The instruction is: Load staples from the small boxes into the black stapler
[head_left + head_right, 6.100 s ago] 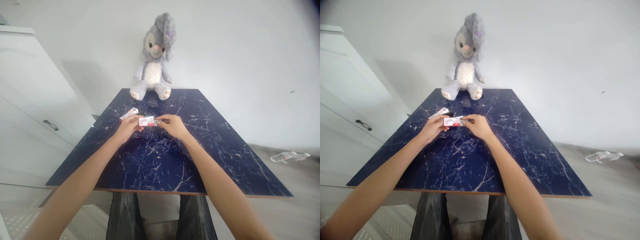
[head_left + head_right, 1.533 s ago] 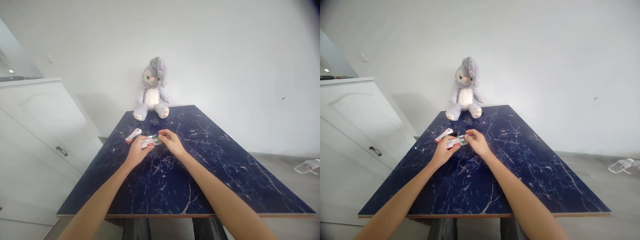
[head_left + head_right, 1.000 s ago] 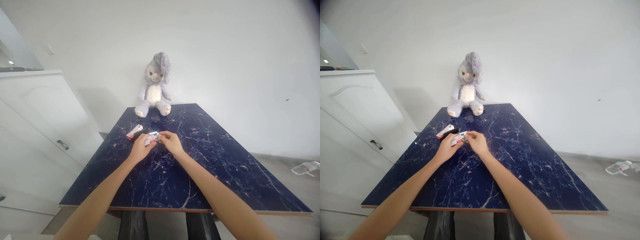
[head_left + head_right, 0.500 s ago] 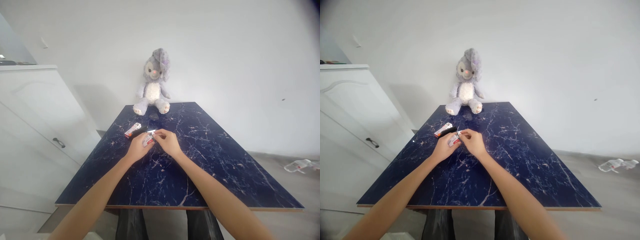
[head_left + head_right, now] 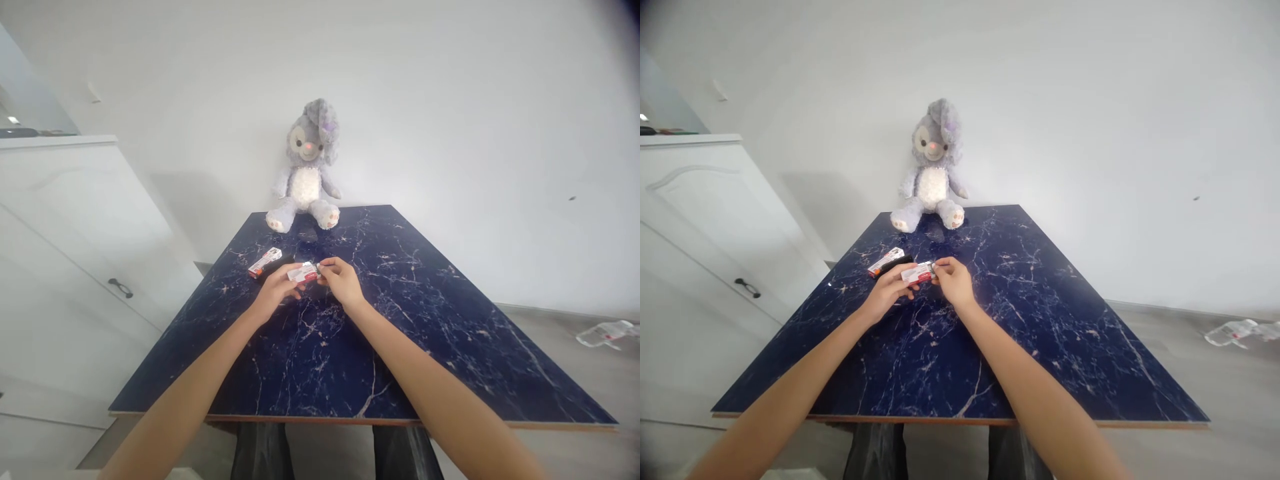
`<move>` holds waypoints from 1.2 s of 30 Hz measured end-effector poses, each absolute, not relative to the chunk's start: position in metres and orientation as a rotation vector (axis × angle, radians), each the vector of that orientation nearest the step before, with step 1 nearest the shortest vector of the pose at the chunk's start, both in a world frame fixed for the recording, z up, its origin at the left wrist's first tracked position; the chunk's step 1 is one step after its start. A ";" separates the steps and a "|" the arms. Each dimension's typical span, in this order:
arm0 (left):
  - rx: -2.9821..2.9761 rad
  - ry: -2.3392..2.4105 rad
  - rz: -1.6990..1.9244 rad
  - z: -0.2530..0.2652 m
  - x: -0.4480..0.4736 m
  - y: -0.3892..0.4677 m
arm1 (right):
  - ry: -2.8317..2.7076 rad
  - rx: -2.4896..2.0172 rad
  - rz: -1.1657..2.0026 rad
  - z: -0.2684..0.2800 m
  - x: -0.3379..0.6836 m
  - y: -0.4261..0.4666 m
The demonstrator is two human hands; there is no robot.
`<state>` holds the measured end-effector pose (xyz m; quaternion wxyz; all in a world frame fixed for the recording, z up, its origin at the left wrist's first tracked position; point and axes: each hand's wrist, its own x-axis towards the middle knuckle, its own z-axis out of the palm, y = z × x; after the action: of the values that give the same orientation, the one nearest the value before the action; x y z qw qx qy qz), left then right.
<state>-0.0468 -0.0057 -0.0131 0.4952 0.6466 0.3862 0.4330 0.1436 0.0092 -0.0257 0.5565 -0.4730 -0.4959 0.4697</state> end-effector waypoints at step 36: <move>1.524 0.735 1.000 -0.020 -0.051 -0.004 | -0.921 -0.909 1.504 -0.018 0.140 -0.003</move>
<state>-0.0508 -0.0039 -0.0202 0.5546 0.6453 0.3111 0.4234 0.1401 -0.0028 -0.0177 0.5470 -0.3836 -0.3886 0.6345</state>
